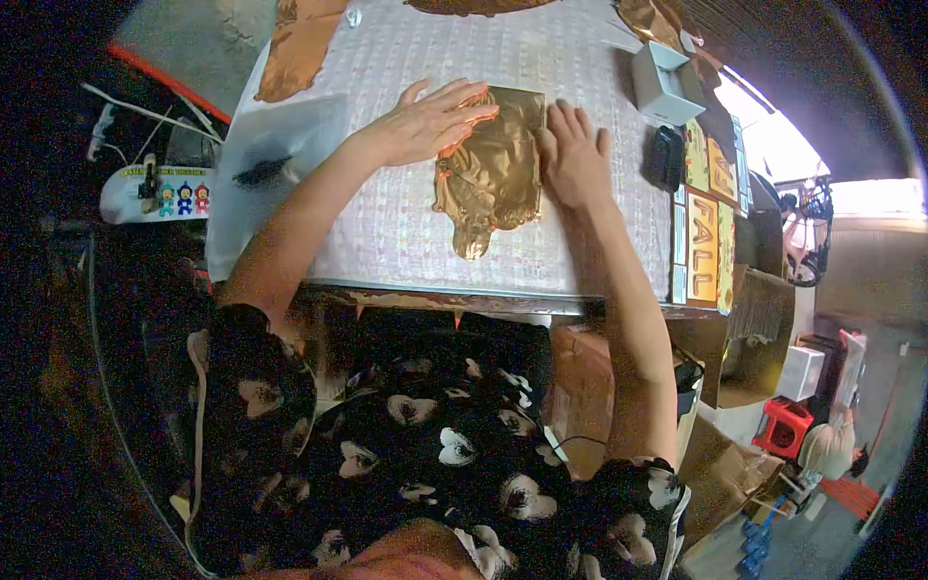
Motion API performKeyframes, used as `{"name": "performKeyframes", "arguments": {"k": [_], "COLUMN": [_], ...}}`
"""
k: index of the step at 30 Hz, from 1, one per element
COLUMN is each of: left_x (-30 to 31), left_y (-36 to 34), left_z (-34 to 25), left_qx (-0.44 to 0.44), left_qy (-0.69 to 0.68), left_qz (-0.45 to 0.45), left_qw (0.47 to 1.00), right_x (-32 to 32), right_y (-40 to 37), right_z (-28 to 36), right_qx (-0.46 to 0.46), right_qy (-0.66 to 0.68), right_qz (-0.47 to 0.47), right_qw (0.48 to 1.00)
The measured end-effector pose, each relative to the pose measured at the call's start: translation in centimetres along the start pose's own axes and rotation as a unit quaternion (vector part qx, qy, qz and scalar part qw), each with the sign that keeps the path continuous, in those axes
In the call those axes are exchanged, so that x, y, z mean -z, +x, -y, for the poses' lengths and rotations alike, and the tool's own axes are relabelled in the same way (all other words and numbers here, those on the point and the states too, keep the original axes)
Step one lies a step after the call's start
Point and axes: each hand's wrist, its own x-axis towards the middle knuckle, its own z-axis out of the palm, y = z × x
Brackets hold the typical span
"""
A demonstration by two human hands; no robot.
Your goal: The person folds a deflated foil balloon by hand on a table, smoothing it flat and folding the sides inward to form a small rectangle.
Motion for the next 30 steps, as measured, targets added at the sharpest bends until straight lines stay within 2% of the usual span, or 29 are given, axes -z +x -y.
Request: {"name": "performKeyframes", "arguments": {"k": [1, 4, 5, 11, 15, 17, 21, 23, 24, 26, 30], "left_x": [-0.2, -0.4, -0.4, -0.1, -0.1, 0.1, 0.9, 1.5, 1.9, 2.9, 3.9], "left_y": [0.1, 0.1, 0.1, 0.2, 0.4, 0.6, 0.6, 0.0, -0.6, -2.2, -4.1], "left_z": [0.2, 0.2, 0.1, -0.1, 0.4, 0.7, 1.5, 1.9, 2.1, 2.3, 2.3], "left_qx": [-0.002, -0.001, 0.003, 0.020, 0.023, 0.033, 0.041, -0.002, -0.004, -0.016, -0.060], "left_qy": [0.007, 0.015, 0.017, 0.006, 0.013, -0.085, -0.132, -0.211, -0.208, -0.212, -0.145], "left_qz": [0.002, 0.008, 0.013, 0.045, 0.057, 0.038, 0.017, -0.088, -0.086, -0.140, -0.105], "left_qw": [1.000, 1.000, 1.000, 0.999, 0.998, 0.995, 0.990, 0.974, 0.974, 0.967, 0.982], "right_x": [1.2, 3.1, 3.2, 2.4, 2.4, 2.2, 2.9, 2.7, 2.8, 2.9, 2.5], "right_y": [0.0, -1.4, -1.5, -1.9, -1.8, -1.8, -2.0, -2.0, -1.9, -2.1, -2.1], "right_z": [-0.8, -0.5, 0.1, 0.2, 0.0, 0.0, 1.0, 0.8, 0.8, 0.9, 0.4], "right_qx": [0.064, 0.114, 0.101, 0.183, 0.203, 0.197, 0.189, 0.188, 0.186, 0.184, 0.180], "right_qy": [0.071, 0.096, 0.135, 0.059, 0.053, 0.043, 0.047, 0.041, 0.042, 0.052, 0.069], "right_qz": [-0.041, -0.086, -0.098, -0.092, -0.103, -0.114, -0.111, -0.110, -0.113, -0.111, -0.103], "right_qw": [0.995, 0.985, 0.981, 0.977, 0.972, 0.973, 0.975, 0.975, 0.975, 0.975, 0.976]}}
